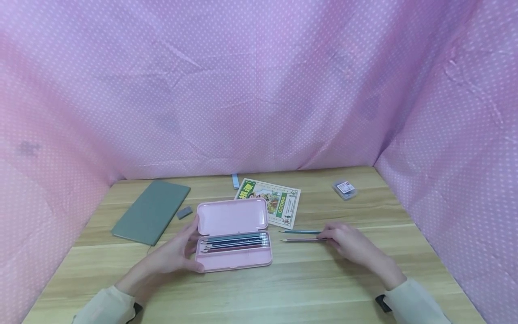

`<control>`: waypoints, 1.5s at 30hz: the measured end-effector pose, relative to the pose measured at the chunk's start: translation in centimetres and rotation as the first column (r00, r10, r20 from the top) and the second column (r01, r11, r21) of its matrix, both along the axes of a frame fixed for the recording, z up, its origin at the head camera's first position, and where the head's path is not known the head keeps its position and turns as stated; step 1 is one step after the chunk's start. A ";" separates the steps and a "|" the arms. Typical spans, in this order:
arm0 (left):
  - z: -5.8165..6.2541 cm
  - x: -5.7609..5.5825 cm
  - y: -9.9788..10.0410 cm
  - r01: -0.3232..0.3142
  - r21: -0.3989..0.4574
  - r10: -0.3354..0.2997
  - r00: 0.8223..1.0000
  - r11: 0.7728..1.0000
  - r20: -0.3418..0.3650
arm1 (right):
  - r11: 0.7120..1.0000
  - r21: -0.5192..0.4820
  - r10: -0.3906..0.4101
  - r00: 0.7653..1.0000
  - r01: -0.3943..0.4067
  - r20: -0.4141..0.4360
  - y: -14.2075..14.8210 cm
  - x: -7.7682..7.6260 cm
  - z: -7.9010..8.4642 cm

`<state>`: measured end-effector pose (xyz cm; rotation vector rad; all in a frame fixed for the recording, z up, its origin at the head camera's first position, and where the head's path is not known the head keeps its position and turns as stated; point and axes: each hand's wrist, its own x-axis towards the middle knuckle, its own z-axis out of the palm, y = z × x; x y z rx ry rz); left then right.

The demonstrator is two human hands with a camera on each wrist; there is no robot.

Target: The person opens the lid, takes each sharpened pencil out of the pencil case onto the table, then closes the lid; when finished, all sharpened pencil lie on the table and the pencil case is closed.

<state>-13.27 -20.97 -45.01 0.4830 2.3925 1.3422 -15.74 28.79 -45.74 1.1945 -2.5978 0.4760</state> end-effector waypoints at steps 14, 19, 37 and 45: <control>-0.1 0.1 -0.1 0.006 -0.017 -0.006 1.000 1.000 -0.019 | 0.998 0.030 -0.057 0.996 0.056 0.061 0.1 -0.2 0.1; 0.0 0.0 -0.1 0.000 -0.024 0.000 1.000 1.000 -0.020 | 0.998 0.031 -0.055 0.996 0.053 0.073 -0.1 -0.4 0.4; -0.5 0.4 -0.3 -0.017 0.006 0.017 1.000 1.000 0.027 | 0.999 0.017 -0.033 0.992 0.031 0.120 -0.6 -0.3 -0.1; -0.4 0.1 0.0 -0.011 0.026 0.011 1.000 1.000 0.018 | 0.998 0.029 -0.064 0.987 0.060 0.148 -0.7 -0.4 0.7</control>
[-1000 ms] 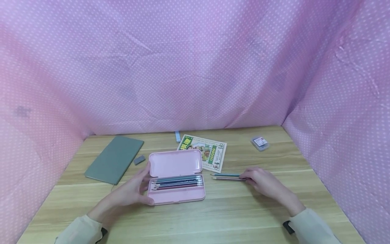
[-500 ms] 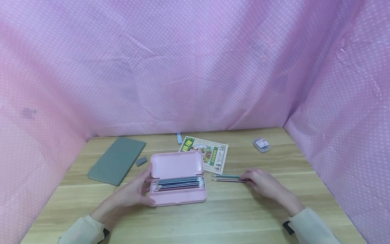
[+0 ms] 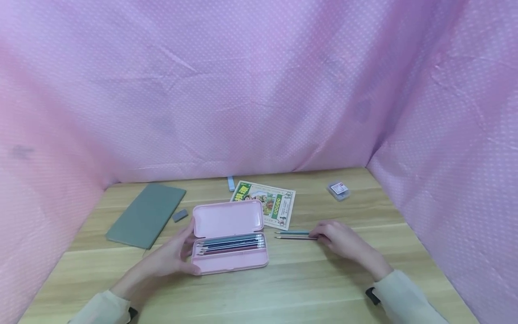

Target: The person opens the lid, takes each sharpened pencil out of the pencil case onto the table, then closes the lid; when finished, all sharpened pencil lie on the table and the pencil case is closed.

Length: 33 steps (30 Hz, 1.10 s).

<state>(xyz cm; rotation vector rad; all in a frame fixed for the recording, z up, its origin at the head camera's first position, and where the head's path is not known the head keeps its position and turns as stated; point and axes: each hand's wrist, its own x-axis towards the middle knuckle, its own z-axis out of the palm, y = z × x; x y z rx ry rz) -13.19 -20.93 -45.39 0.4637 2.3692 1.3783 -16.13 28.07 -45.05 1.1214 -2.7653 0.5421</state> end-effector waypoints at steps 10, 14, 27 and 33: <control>0.3 0.0 0.1 0.001 -0.007 -0.001 1.000 1.000 -0.012 | 1.000 -0.003 0.016 1.000 -0.016 0.024 -1.8 0.1 1.9; 0.4 0.0 0.1 0.004 -0.007 -0.004 1.000 1.000 -0.018 | 0.999 -0.015 0.047 0.998 -0.047 0.036 -3.4 0.1 3.0; 0.1 0.0 0.0 0.004 -0.028 -0.005 1.000 1.000 -0.028 | 0.976 0.001 0.219 0.972 -0.219 0.087 -10.2 -1.1 4.3; -0.1 0.0 -0.1 -0.003 -0.047 0.002 1.000 0.999 -0.029 | 0.971 -0.008 0.235 0.946 -0.239 0.222 -13.4 -1.5 3.7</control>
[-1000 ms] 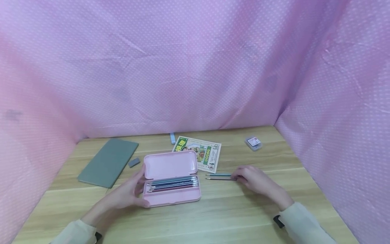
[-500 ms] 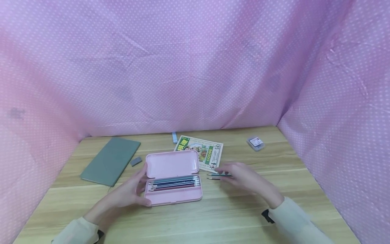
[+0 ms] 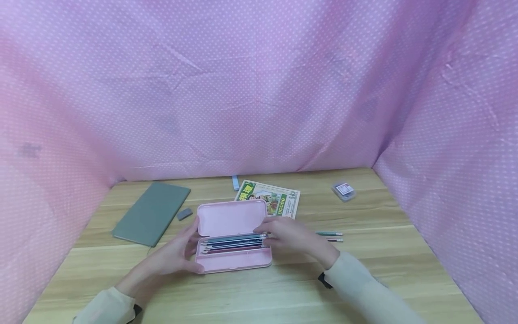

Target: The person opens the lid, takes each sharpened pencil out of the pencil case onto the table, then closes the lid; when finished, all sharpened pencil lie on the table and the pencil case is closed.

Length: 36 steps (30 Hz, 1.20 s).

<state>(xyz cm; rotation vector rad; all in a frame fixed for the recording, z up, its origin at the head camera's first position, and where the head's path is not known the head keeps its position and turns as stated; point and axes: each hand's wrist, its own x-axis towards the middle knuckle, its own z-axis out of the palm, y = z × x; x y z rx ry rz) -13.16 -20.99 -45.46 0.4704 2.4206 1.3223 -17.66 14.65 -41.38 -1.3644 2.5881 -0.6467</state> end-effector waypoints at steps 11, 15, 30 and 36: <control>0.1 0.2 0.6 -0.002 0.047 0.001 1.000 0.999 0.022 | 0.997 0.072 0.004 1.000 -0.006 0.030 -2.8 0.4 -1.5; 0.3 0.2 0.5 -0.009 0.028 0.009 1.000 1.000 0.019 | 0.997 0.081 -0.026 0.998 0.021 0.054 -3.2 0.5 -1.3; 0.4 0.1 0.2 -0.025 -0.014 0.025 1.000 1.000 0.019 | 0.997 0.068 -0.043 0.993 0.035 0.112 -3.9 0.2 -1.6; 0.4 0.2 0.2 -0.022 -0.006 0.022 1.000 1.000 0.011 | 0.997 0.071 -0.040 0.990 0.031 0.133 -4.1 0.1 -1.6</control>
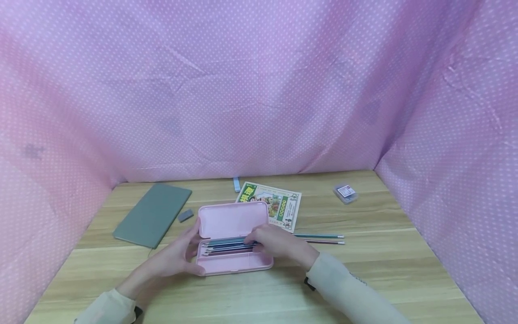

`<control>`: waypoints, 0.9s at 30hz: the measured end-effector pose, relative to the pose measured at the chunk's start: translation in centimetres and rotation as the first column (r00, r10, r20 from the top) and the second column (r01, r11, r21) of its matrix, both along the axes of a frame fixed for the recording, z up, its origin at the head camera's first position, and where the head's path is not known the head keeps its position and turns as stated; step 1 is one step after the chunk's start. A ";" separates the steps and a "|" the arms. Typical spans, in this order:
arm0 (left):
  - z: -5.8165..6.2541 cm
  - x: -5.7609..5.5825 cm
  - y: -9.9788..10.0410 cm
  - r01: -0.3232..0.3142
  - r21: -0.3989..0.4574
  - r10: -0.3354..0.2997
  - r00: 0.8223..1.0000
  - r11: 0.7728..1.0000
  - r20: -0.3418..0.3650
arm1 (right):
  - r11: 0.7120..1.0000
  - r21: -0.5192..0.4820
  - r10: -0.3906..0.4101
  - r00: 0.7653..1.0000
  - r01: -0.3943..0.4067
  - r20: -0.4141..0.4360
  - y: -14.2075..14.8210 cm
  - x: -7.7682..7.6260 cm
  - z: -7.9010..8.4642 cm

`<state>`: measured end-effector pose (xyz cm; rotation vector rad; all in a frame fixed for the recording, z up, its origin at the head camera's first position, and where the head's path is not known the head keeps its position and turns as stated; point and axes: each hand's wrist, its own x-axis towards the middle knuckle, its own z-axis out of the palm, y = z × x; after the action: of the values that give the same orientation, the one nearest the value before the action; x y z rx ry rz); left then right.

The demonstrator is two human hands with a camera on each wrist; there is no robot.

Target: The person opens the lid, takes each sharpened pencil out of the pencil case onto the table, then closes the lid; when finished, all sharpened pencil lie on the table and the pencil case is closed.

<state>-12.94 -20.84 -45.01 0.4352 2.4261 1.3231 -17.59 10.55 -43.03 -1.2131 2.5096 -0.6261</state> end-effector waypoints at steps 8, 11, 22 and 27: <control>-0.3 0.3 0.2 0.005 0.036 -0.005 1.000 0.999 0.007 | 0.999 0.030 -0.012 0.999 0.013 -0.053 -0.3 0.0 -0.7; -0.3 0.4 0.3 0.005 0.034 -0.005 1.000 0.999 0.013 | 0.999 0.045 -0.005 0.996 0.009 -0.092 -0.5 0.1 -0.8; -0.1 0.0 0.0 -0.008 0.025 0.008 1.000 1.000 0.004 | 0.999 0.048 -0.012 0.991 0.019 -0.131 -1.1 0.2 -0.6; 0.0 0.0 0.0 -0.004 0.029 0.004 1.000 1.000 0.006 | 0.998 0.062 -0.016 0.992 0.024 -0.124 -1.1 0.4 -0.4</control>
<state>-12.97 -20.81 -45.04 0.4334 2.4064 1.3615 -17.18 9.44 -43.40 -1.2413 2.6242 -0.4856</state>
